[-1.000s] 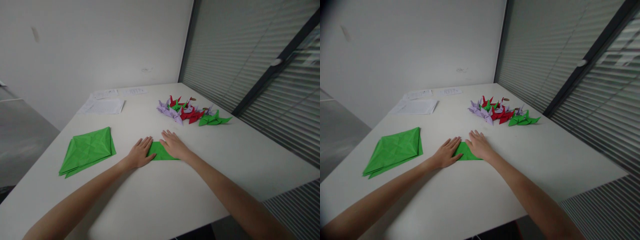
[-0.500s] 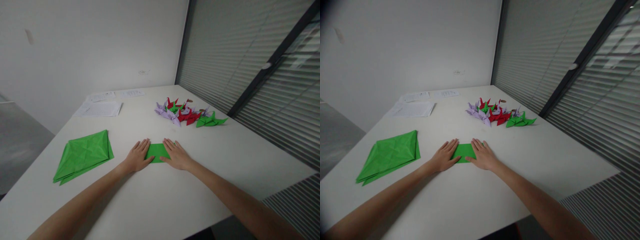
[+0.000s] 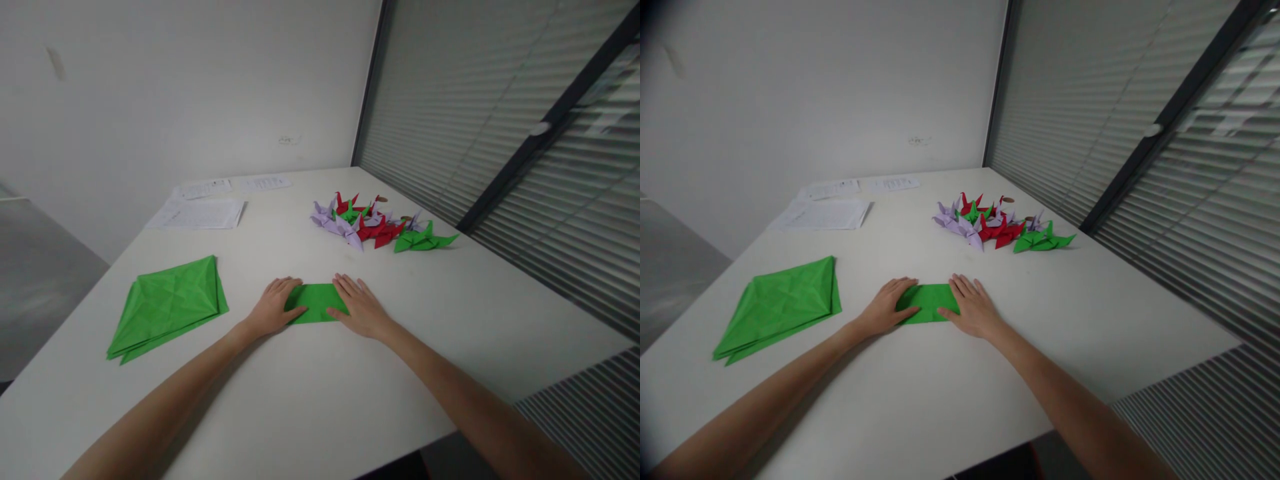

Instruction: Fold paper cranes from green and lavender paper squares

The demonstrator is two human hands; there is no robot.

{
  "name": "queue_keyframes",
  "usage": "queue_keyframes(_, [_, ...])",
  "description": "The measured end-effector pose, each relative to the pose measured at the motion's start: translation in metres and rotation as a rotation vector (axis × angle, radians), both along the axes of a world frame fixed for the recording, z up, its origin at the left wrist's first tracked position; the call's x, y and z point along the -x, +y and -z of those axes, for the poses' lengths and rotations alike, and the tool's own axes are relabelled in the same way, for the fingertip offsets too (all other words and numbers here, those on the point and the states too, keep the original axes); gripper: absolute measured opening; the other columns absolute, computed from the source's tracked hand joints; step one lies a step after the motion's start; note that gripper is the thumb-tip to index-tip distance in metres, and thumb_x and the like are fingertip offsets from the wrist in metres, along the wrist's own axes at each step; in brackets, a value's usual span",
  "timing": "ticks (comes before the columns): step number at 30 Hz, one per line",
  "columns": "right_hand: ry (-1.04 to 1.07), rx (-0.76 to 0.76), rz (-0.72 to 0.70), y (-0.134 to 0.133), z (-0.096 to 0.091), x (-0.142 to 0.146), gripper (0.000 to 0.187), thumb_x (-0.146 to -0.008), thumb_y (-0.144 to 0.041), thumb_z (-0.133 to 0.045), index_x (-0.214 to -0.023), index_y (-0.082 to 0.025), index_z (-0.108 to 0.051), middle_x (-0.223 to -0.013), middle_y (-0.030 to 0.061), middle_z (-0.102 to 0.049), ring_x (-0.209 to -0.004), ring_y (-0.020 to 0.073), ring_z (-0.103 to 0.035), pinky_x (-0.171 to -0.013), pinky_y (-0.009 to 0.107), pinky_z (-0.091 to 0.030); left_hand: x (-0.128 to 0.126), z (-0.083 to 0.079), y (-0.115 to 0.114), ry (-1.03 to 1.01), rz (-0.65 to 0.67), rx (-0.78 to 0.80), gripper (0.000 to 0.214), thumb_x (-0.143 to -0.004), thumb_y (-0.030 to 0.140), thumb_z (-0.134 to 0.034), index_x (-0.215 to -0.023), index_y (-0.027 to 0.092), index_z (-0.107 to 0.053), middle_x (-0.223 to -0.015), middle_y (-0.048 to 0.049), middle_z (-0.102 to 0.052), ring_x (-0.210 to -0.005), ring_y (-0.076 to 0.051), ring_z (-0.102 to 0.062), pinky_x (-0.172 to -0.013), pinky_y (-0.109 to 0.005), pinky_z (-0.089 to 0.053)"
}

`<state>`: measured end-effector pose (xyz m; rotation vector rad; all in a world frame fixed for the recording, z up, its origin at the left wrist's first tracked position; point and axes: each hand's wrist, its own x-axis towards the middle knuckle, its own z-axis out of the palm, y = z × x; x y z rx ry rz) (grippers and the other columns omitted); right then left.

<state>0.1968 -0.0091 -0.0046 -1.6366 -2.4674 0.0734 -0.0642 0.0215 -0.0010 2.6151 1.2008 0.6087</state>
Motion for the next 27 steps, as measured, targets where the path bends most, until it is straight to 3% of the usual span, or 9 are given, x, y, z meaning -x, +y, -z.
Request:
queue_keyframes(5, [0.093,-0.016,0.033,0.003,-0.003,-0.012,0.057,-0.097,-0.055,-0.029,-0.139,-0.022,-0.05,-0.149,0.0074,-0.043,-0.141,0.0305,-0.033,-0.113,0.056,-0.025,0.004,-0.013,0.004,-0.049,0.078,0.062,0.055,-0.081,0.04,-0.068,-0.131,0.021,-0.052,-0.127,-0.0101,-0.061,-0.116,-0.027,-0.054,-0.104,-0.046,-0.04])
queue_keyframes(9, [0.22,-0.063,0.037,0.008,-0.001,-0.021,0.041,-0.09,-0.045,-0.053,-0.123,-0.022,-0.063,-0.137,0.0094,-0.057,-0.13,0.0308,-0.045,-0.109,0.053,-0.033,0.005,-0.014,0.008,-0.188,-0.012,0.19,0.063,-0.069,0.028,-0.079,-0.127,0.022,-0.056,-0.11,-0.0084,-0.065,-0.102,-0.025,-0.059,-0.094,-0.043,-0.047])
queue_keyframes(12, [0.372,-0.064,0.037,0.012,0.002,-0.024,0.044,-0.08,-0.04,-0.067,-0.121,-0.022,-0.064,-0.131,0.0105,-0.061,-0.127,0.0321,-0.047,-0.108,0.055,-0.033,0.005,-0.012,0.013,-0.348,-0.057,0.378,0.06,-0.07,0.018,-0.073,-0.127,0.02,-0.055,-0.093,-0.0035,-0.067,-0.083,-0.017,-0.063,-0.082,-0.034,-0.052])
queue_keyframes(15, [0.646,0.009,0.051,0.017,0.001,-0.027,0.055,-0.076,-0.038,-0.071,-0.127,-0.021,-0.06,-0.115,0.0101,-0.069,-0.11,0.0276,-0.06,-0.101,0.051,-0.042,0.002,-0.02,0.012,-0.479,-0.038,0.466,0.046,-0.074,0.019,-0.069,-0.119,0.015,-0.061,-0.078,-0.0008,-0.065,-0.07,-0.014,-0.062,-0.072,-0.03,-0.052])
queue_keyframes(17, [0.857,0.101,0.058,0.02,-0.004,-0.03,0.05,-0.074,-0.04,-0.072,-0.12,-0.019,-0.065,-0.099,0.0078,-0.072,-0.091,0.0231,-0.065,-0.088,0.044,-0.051,0.0,-0.033,0.007,-0.539,-0.006,0.381,0.03,-0.078,0.023,-0.067,-0.107,0.016,-0.068,-0.078,-0.0021,-0.065,-0.071,-0.014,-0.062,-0.07,-0.029,-0.052])
queue_keyframes(19, [1.038,0.158,0.038,0.02,-0.012,-0.034,0.036,-0.073,-0.042,-0.074,-0.101,-0.019,-0.073,-0.087,0.0055,-0.071,-0.079,0.0202,-0.065,-0.077,0.038,-0.053,0.0,-0.047,0.0,-0.556,0.041,0.223,0.021,-0.082,0.025,-0.066,-0.1,0.017,-0.072,-0.084,-0.0051,-0.066,-0.078,-0.015,-0.063,-0.072,-0.028,-0.052])
queue_keyframes(22, [1.21,0.047,-0.04,0.018,-0.025,-0.042,0.02,-0.073,-0.04,-0.076,-0.082,-0.023,-0.076,-0.087,0.0042,-0.07,-0.083,0.0193,-0.065,-0.079,0.036,-0.053,0.002,-0.062,-0.006,-0.507,0.159,-0.007,0.017,-0.088,0.025,-0.062,-0.1,0.019,-0.072,-0.085,-0.0058,-0.065,-0.076,-0.014,-0.062,-0.068,-0.026,-0.051])
queue_keyframes(24, [1.179,-0.022,-0.119,0.016,-0.03,-0.047,0.016,-0.074,-0.04,-0.075,-0.08,-0.026,-0.076,-0.097,0.0055,-0.072,-0.094,0.0218,-0.064,-0.088,0.041,-0.052,0.006,-0.061,-0.006,-0.376,0.249,-0.162,0.019,-0.093,0.023,-0.055,-0.102,0.022,-0.072,-0.088,-0.0064,-0.065,-0.079,-0.014,-0.061,-0.07,-0.027,-0.05])
queue_keyframes(27, [0.903,0.037,-0.225,0.015,-0.03,-0.052,0.017,-0.081,-0.042,-0.068,-0.081,-0.028,-0.078,-0.107,0.0073,-0.074,-0.115,0.0269,-0.057,-0.101,0.051,-0.045,0.011,-0.047,-0.001,-0.093,0.313,-0.25,0.026,-0.096,0.021,-0.046,-0.1,0.022,-0.072,-0.092,-0.0078,-0.067,-0.086,-0.018,-0.061,-0.079,-0.034,-0.049])
